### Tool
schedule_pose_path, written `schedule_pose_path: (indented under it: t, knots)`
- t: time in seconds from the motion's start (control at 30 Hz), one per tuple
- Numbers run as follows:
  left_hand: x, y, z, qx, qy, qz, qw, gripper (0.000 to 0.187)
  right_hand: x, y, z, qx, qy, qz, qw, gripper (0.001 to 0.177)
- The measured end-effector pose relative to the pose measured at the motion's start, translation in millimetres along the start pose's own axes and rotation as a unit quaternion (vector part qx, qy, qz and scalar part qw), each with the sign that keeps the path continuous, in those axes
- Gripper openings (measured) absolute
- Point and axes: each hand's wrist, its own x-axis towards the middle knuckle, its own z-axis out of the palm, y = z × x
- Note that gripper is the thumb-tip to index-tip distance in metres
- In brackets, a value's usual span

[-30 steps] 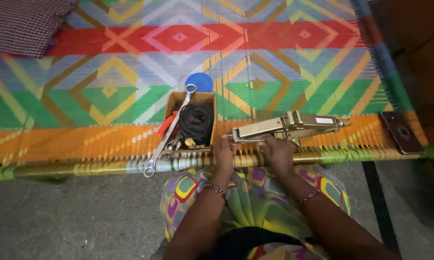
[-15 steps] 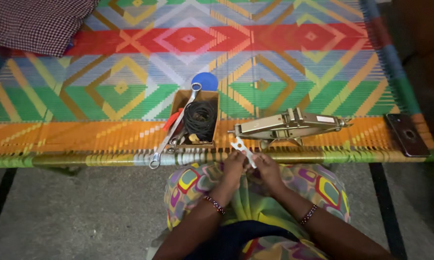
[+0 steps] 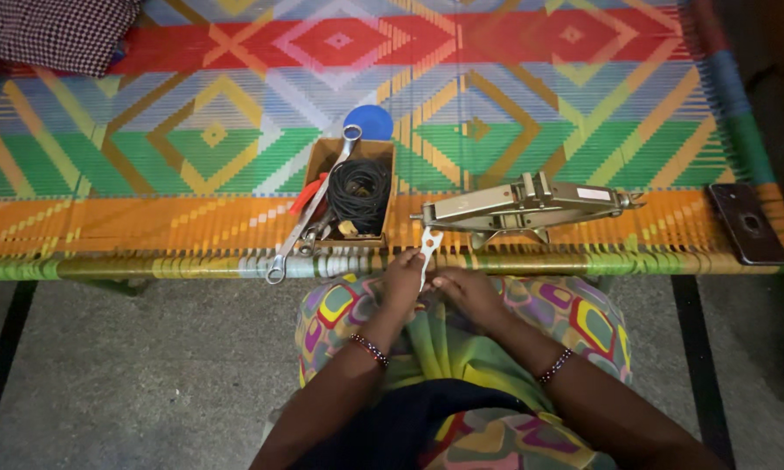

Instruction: The person sits on the floor and uses a wrench to tighten a bolt on a metal latch mechanism. They hold the latch steady with one hand while turning the wrench with the other, then inspect the tightened bolt.

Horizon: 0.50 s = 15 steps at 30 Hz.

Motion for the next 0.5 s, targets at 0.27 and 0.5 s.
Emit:
schedule_pose_path:
  t: [0.27, 0.5]
  knots:
    - [-6, 9, 1, -0.106, -0.027, -0.078, 0.991, 0.029, 8, 15, -2, 0.031, 0.039, 0.159, 0.986, 0.031]
    - [-23, 30, 4, -0.124, -0.043, -0.062, 0.989, 0.027, 12, 23, 1, -0.023, 0.044, 0.175, 0.983, 0.03]
